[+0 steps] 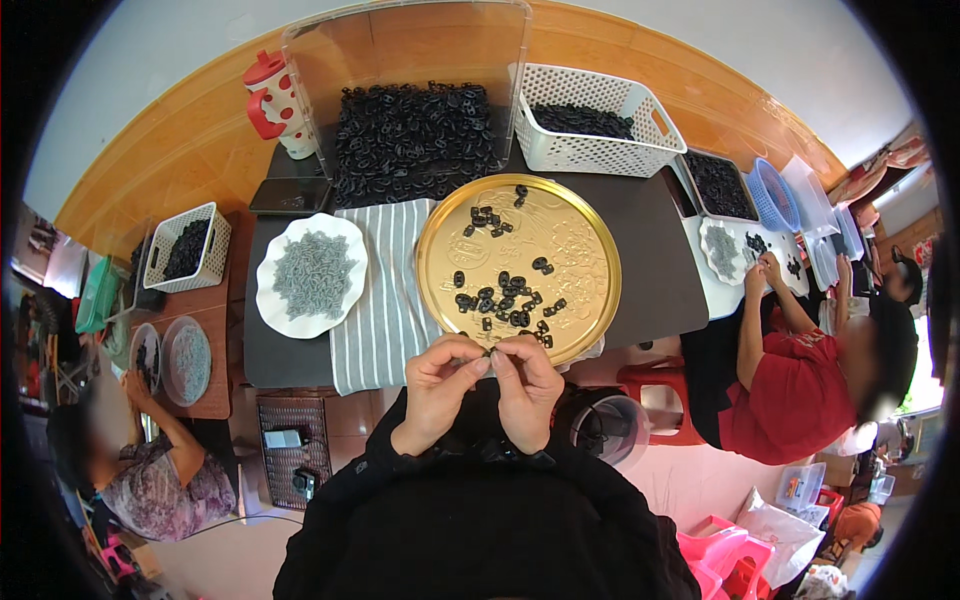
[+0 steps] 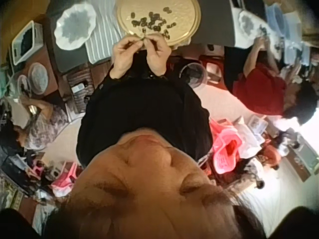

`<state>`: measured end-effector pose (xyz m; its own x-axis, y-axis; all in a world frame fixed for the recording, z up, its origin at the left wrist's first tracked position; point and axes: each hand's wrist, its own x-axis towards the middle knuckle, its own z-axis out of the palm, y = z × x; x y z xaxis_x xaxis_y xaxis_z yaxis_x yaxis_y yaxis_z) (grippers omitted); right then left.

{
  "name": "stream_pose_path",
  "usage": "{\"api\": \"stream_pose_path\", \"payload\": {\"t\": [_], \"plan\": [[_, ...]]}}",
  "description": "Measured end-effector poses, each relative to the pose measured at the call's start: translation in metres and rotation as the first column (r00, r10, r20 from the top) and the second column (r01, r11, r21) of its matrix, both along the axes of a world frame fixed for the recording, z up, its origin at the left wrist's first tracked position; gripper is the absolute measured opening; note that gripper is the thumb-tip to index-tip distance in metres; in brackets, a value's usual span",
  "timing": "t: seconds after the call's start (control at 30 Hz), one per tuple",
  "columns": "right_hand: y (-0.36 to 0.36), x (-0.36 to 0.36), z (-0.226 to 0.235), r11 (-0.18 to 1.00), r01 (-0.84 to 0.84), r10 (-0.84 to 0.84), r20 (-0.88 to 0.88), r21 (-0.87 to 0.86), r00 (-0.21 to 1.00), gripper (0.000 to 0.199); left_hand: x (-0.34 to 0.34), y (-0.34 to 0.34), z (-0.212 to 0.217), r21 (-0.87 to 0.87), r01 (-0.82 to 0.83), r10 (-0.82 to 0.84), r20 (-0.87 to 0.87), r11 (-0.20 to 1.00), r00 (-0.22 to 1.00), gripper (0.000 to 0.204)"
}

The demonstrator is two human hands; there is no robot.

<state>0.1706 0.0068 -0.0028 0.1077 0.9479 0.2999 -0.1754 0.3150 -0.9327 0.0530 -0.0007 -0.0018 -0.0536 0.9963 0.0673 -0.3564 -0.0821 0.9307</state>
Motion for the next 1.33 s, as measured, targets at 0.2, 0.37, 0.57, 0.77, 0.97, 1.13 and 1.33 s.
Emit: {"api": "stream_pose_path", "payload": {"t": [0.2, 0.37, 0.57, 0.77, 0.97, 1.13, 1.33], "plan": [[0.001, 0.005, -0.001, 0.998, -0.046, 0.050, 0.081, -0.050, 0.996, 0.010, -0.005, 0.000, -0.003, -0.065, 0.002, 0.003, 0.068, 0.998, 0.998, 0.008], [0.014, 0.019, 0.014, 0.973, -0.190, 0.215, 0.213, -0.133, 0.953, 0.009, -0.009, 0.004, -0.004, -0.106, -0.007, 0.016, 0.088, 0.994, 0.996, 0.016], [0.092, 0.066, 0.032, 0.985, -0.168, 0.073, 0.762, 0.048, 0.643, 0.007, -0.023, 0.010, -0.001, -0.136, 0.029, -0.018, 0.078, 0.990, 0.997, 0.028], [0.127, 0.056, 0.026, 0.979, -0.198, 0.024, 0.951, 0.040, 0.310, 0.007, -0.028, 0.011, -0.003, -0.134, 0.129, -0.115, 0.107, 0.982, 0.988, 0.040], [0.129, 0.049, 0.021, 0.964, -0.265, 0.051, 0.965, 0.020, 0.259, 0.011, -0.036, 0.013, -0.001, -0.130, 0.154, -0.144, 0.088, 0.979, 0.986, 0.040], [0.124, 0.055, 0.027, 0.950, -0.260, 0.282, 0.839, -0.175, 0.465, 0.012, -0.033, 0.012, 0.000, -0.091, 0.170, -0.165, 0.060, 0.981, 0.985, 0.041], [0.076, 0.047, 0.050, 0.798, -0.436, 0.547, 0.195, -0.415, 0.814, 0.021, -0.033, 0.009, 0.014, -0.054, 0.244, -0.240, 0.071, 0.968, 0.968, 0.048]]}}
